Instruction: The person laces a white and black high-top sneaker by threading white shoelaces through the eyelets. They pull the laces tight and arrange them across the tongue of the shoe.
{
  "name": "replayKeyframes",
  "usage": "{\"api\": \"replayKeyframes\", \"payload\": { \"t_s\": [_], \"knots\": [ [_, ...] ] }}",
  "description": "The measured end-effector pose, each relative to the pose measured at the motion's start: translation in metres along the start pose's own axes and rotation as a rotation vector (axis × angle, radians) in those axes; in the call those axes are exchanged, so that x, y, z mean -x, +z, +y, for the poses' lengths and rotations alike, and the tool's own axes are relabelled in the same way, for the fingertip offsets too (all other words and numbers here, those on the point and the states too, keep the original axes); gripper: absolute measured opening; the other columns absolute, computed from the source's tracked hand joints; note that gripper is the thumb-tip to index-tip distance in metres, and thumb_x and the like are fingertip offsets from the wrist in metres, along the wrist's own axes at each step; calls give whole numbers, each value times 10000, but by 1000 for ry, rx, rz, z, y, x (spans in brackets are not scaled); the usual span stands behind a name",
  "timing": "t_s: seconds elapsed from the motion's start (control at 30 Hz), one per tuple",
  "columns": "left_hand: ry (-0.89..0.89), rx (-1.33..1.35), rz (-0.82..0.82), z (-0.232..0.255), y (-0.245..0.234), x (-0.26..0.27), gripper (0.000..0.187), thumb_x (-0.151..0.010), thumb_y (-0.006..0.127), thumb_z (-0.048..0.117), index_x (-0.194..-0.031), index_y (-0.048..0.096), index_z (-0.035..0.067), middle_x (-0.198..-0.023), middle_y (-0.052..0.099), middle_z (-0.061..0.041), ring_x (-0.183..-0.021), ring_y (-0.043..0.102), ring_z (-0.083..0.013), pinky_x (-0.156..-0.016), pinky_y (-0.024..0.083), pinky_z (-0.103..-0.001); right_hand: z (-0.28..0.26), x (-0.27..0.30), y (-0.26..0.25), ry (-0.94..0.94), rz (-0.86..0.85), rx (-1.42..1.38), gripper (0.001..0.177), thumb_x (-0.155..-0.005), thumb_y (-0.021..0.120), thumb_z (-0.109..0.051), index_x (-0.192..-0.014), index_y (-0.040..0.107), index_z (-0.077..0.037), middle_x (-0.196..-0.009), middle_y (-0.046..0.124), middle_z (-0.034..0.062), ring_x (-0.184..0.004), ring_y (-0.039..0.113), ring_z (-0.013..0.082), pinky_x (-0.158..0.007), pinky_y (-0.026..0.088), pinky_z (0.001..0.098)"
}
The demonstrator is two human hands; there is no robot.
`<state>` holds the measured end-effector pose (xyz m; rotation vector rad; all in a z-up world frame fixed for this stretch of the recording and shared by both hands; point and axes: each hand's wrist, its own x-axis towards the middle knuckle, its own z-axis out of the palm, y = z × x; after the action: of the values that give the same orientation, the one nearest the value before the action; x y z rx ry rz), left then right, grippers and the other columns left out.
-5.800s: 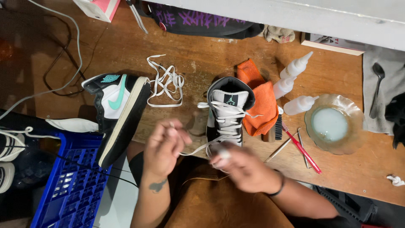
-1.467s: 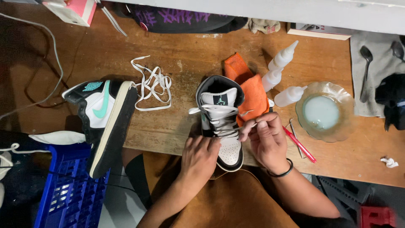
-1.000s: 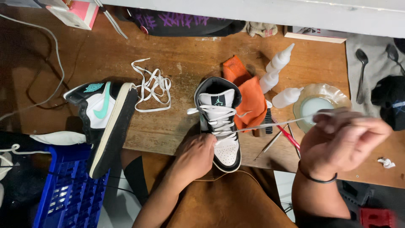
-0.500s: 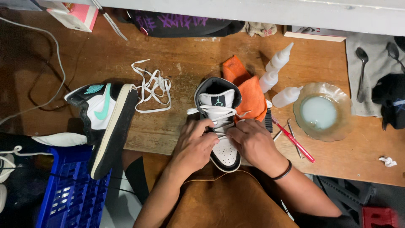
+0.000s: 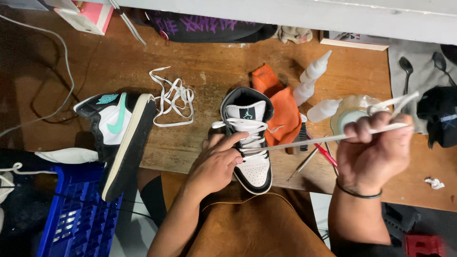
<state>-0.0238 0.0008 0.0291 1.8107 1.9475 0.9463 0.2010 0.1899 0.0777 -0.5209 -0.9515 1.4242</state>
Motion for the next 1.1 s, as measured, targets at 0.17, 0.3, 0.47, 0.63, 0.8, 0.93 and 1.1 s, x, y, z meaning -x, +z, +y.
{"api": "replayKeyframes", "payload": {
  "t_s": [0.17, 0.3, 0.47, 0.63, 0.8, 0.93, 1.1],
  "knots": [
    [-21, -89, -66, 1, -1, -1, 181, -877, 542, 133, -696, 536, 124, -1455, 479, 85, -998, 453, -261, -802, 340, -443, -25, -19, -49, -380, -82, 282, 327, -1060, 329, -208, -795, 139, -190, -753, 53, -63, -625, 51, 71, -582, 117, 227],
    [-53, -59, -72, 5, -3, -5, 194, -889, 512, 165, -760, 652, 126, -1422, 502, 80, -1014, 445, -264, -798, 349, -458, 5, 22, -9, -228, -296, 294, 415, -1108, 281, -29, -1179, 490, -380, -1028, 377, -117, -944, 399, 29, -873, 413, 181],
    [-49, -105, -15, 5, -1, -2, 145, -882, 511, 186, -795, 617, 136, -1357, 553, 85, -1041, 463, -279, -803, 354, -471, 49, 59, 41, -230, -1114, 1134, 241, -903, 597, -172, -1129, 644, -102, -1049, 645, 106, -839, 661, 312, -703, 541, 383],
    [-53, -116, -29, 3, 2, -2, 115, -867, 504, 169, -796, 593, 149, -1400, 529, 59, -1023, 457, -293, -760, 348, -480, 77, 64, 24, -301, -1097, 1326, 186, -866, 641, -185, -1039, 613, -122, -874, 561, 93, -751, 594, 322, -664, 482, 410],
    [-44, -110, 5, 8, 1, -2, 146, -869, 490, 174, -771, 588, 126, -1396, 545, 42, -1030, 468, -301, -748, 356, -486, 76, 57, 28, -262, -1078, 1208, 128, -824, 645, -74, -937, 598, -112, -842, 548, 75, -705, 585, 312, -600, 466, 390],
    [-60, -135, 22, 11, 0, -3, 149, -836, 521, 166, -710, 570, 104, -1379, 565, 54, -1056, 485, -286, -769, 369, -488, 76, 54, 38, -225, -1045, 1124, 60, -879, 585, -135, -926, 576, -99, -850, 556, 78, -755, 589, 307, -638, 477, 396],
    [-58, -201, -6, 14, 4, -5, 114, -806, 538, 197, -721, 576, 131, -1370, 572, 59, -1032, 485, -307, -745, 366, -494, 74, 47, 32, -86, -1029, 1087, 69, -902, 532, -134, -958, 527, -92, -901, 555, 96, -831, 574, 317, -706, 470, 409]
  ]
}}
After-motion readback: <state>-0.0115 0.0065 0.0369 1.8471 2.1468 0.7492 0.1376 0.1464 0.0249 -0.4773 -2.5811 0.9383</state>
